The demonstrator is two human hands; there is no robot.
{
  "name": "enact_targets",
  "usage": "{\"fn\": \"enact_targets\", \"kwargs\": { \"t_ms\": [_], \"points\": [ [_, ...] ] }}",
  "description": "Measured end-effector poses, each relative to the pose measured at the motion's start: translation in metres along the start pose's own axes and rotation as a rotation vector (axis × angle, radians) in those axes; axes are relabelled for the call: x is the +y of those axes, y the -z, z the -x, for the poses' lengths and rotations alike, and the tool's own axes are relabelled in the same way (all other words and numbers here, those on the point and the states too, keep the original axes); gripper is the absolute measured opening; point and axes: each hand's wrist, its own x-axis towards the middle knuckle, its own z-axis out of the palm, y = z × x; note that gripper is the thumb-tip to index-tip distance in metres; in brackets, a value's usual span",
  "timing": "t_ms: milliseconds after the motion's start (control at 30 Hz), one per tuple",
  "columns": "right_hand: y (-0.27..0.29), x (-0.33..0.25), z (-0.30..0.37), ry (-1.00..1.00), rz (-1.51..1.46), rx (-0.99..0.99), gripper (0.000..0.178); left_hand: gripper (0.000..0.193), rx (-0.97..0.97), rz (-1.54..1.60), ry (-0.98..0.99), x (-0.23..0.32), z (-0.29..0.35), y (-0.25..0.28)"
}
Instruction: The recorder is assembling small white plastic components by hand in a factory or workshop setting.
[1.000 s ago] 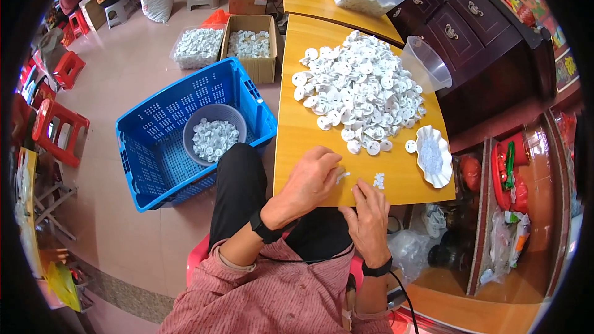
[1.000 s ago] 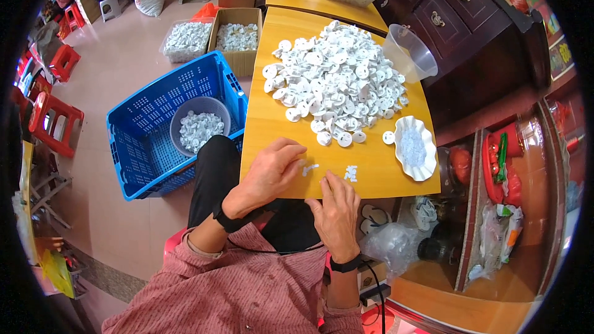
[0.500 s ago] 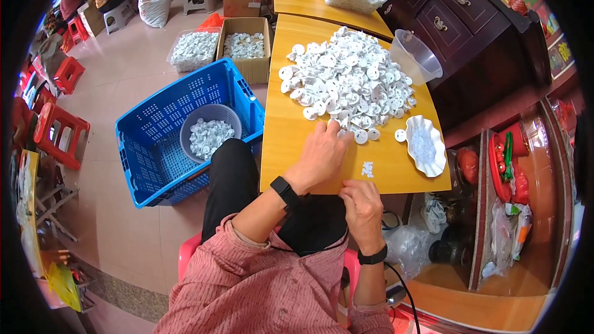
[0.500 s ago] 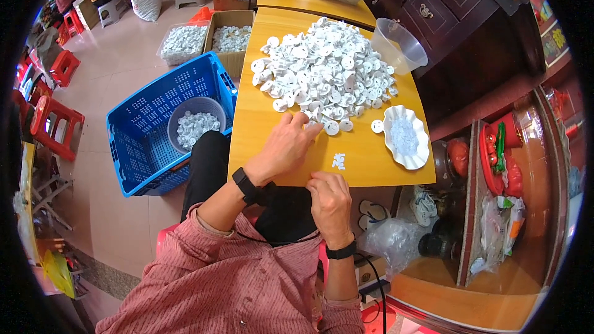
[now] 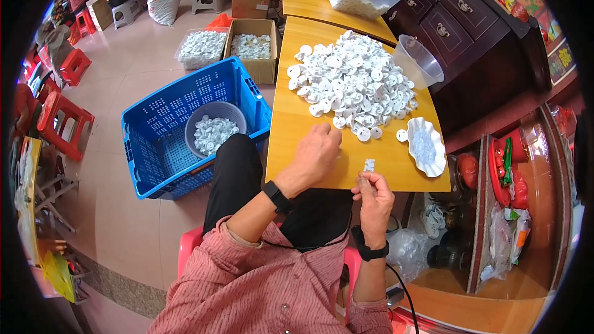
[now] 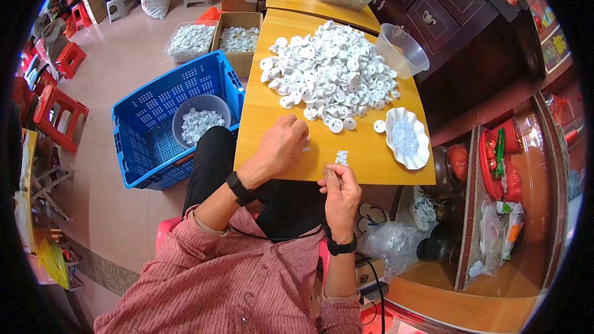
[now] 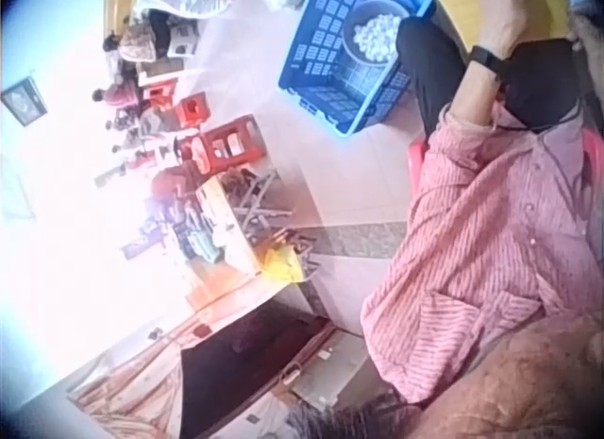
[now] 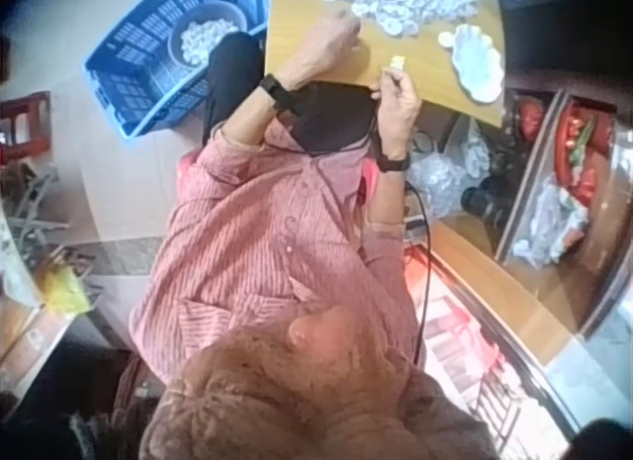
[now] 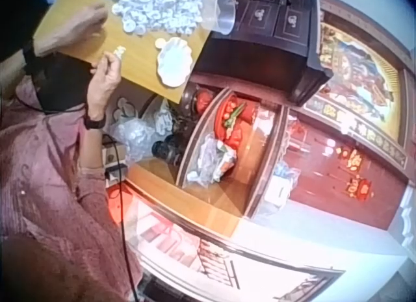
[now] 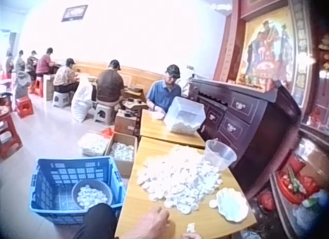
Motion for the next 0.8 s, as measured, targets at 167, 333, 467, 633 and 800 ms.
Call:
{"fn": "enact_targets", "kwargs": {
  "t_ms": [167, 333, 467, 633, 800],
  "points": [
    [-0.003, -0.002, 0.000, -0.012, -0.042, 0.029, 0.012, 0.017, 0.057, 0.555, 0.307, 0.012, 0.016, 0.026],
    [-0.009, -0.007, 0.003, -0.052, -0.070, 0.040, 0.013, 0.025, -0.073, 1.397, 0.570, 0.013, 0.038, 0.042],
    [-0.014, -0.024, 0.012, -0.049, -0.070, 0.017, 0.011, 0.030, -0.102, 1.674, 0.637, 0.012, 0.057, 0.039],
    [-0.023, -0.043, 0.024, 0.049, -0.052, -0.019, 0.010, 0.031, -0.203, 1.963, 0.637, 0.014, 0.070, 0.028],
    [-0.026, -0.036, 0.028, 0.113, -0.067, -0.021, 0.012, 0.032, -0.225, 1.989, 0.633, 0.019, 0.075, 0.025]
  ]
}}
